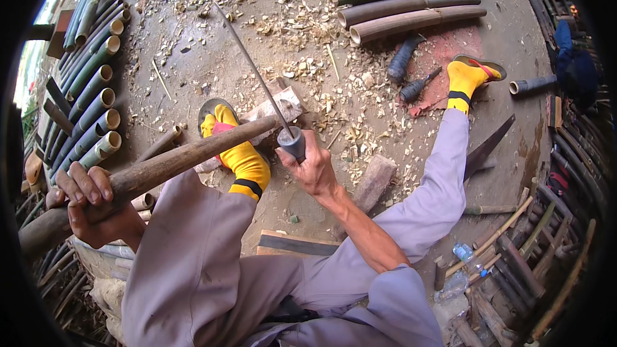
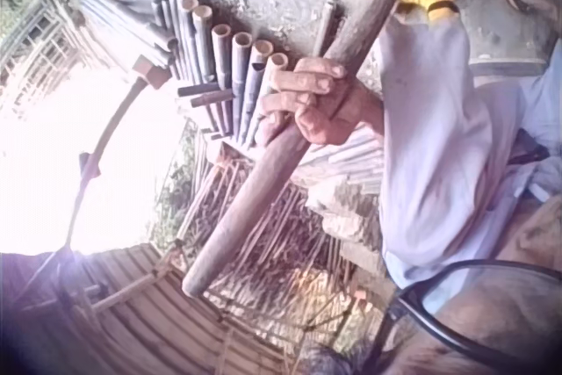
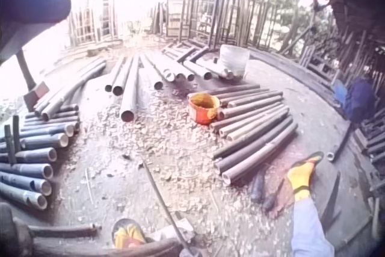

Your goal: The person shapes a bamboo pole by carving it with a machete while using a wooden block for support. They use a measuring tape to check the length of the pole and move other bamboo poles nearby.

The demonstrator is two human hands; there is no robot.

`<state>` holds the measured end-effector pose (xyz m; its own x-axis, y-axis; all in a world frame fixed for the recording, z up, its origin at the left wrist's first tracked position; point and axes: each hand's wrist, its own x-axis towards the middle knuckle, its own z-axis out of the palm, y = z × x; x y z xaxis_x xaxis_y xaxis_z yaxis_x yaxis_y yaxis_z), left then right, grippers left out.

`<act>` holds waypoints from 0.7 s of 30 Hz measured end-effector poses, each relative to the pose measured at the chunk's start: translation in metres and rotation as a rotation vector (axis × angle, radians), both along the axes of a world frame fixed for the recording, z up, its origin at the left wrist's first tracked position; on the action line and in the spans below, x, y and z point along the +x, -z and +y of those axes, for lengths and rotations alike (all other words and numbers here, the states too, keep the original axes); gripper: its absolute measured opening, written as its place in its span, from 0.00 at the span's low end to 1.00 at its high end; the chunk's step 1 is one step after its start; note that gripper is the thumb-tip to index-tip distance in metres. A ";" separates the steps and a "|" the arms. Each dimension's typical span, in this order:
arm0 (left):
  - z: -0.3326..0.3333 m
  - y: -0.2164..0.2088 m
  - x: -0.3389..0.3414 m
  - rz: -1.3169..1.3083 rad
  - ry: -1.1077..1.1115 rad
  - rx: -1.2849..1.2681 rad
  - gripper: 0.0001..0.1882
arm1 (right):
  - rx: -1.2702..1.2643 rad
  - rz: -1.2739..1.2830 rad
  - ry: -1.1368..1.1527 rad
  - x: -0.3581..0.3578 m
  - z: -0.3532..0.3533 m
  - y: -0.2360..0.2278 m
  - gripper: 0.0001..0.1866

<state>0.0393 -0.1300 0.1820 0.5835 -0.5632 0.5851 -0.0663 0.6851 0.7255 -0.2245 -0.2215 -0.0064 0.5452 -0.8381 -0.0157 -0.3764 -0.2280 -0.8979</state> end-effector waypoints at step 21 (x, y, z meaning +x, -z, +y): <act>-0.006 0.000 0.010 -0.108 0.391 -0.032 0.27 | 0.082 0.009 -0.011 -0.002 0.001 0.001 0.21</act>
<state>0.0497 -0.1363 0.1817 0.2632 -0.7112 0.6518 0.1289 0.6955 0.7069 -0.2265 -0.2206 -0.0070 0.5543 -0.8276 -0.0892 -0.3821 -0.1578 -0.9106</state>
